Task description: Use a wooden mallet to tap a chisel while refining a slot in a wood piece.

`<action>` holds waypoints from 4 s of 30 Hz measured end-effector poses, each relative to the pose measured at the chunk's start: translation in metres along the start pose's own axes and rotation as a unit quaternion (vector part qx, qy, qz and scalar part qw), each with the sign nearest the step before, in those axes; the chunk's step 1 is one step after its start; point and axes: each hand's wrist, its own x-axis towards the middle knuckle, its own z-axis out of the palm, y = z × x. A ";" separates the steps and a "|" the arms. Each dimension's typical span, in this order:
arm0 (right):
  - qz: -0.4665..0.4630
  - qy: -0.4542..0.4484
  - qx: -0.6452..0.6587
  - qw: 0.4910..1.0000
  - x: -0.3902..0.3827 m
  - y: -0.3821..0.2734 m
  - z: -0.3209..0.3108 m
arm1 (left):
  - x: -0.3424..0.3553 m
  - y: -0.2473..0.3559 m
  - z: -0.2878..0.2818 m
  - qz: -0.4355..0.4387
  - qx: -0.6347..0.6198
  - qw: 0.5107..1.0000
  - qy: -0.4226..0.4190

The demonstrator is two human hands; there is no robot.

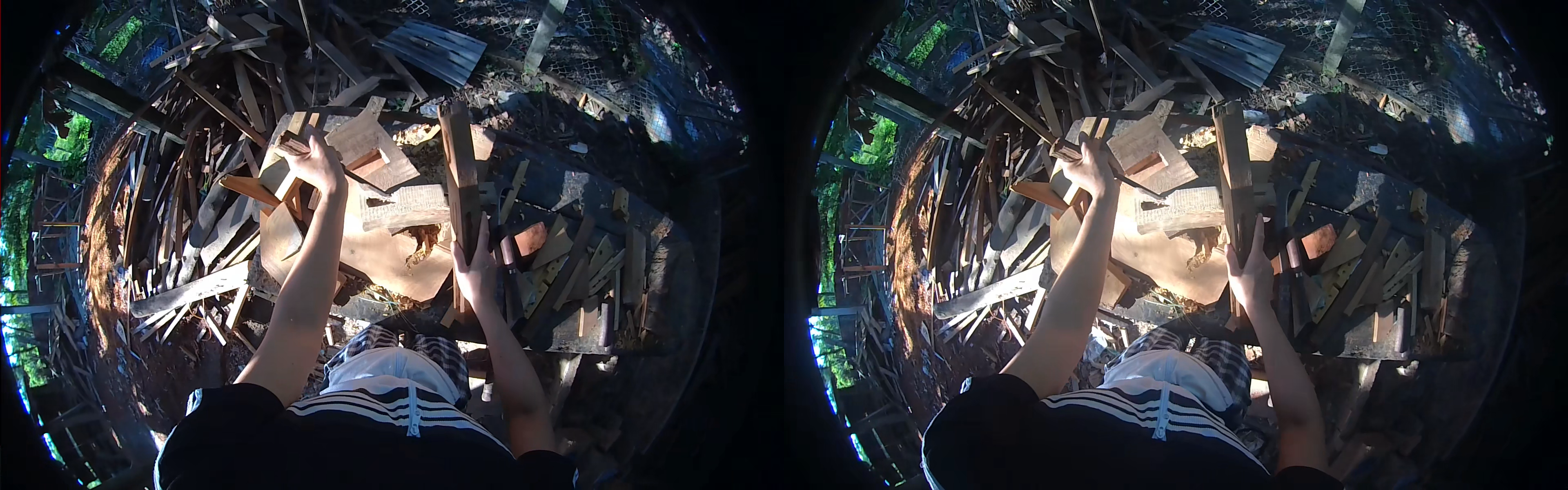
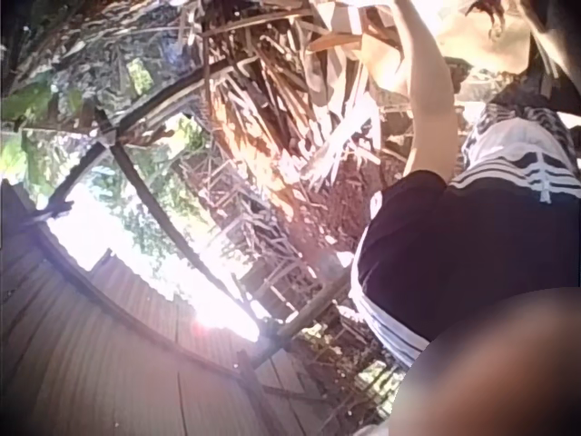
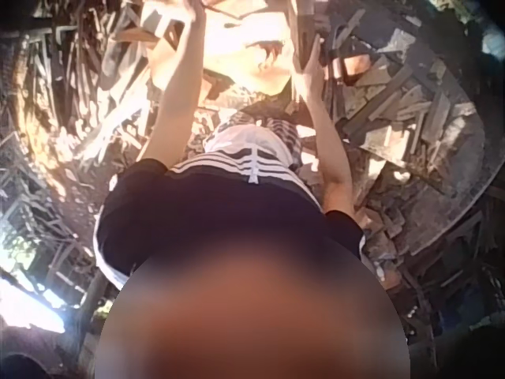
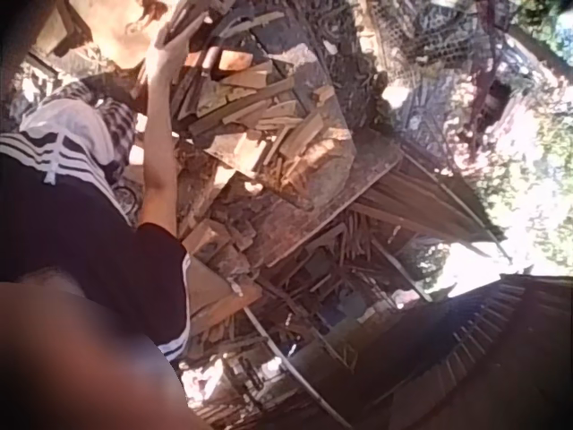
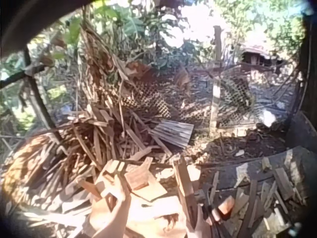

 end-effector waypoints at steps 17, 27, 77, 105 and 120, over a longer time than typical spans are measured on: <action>-0.037 0.075 0.012 0.996 0.098 -0.055 0.049 | -0.019 0.032 0.019 0.071 0.072 0.982 -0.161; 0.054 -0.029 0.060 0.996 0.059 -0.028 0.016 | -0.008 0.067 -0.017 -0.045 0.077 0.891 -0.445; -0.023 0.048 0.217 0.975 -0.017 -0.043 -0.035 | -0.039 0.088 0.003 -0.187 -0.217 0.936 -0.204; -0.322 -0.181 -0.048 0.928 0.030 -0.193 -0.140 | -0.062 0.072 -0.011 0.010 -0.101 0.992 -0.076; -0.436 -0.065 0.043 0.896 0.021 -0.222 -0.141 | -0.069 0.084 -0.014 0.000 -0.079 0.984 -0.158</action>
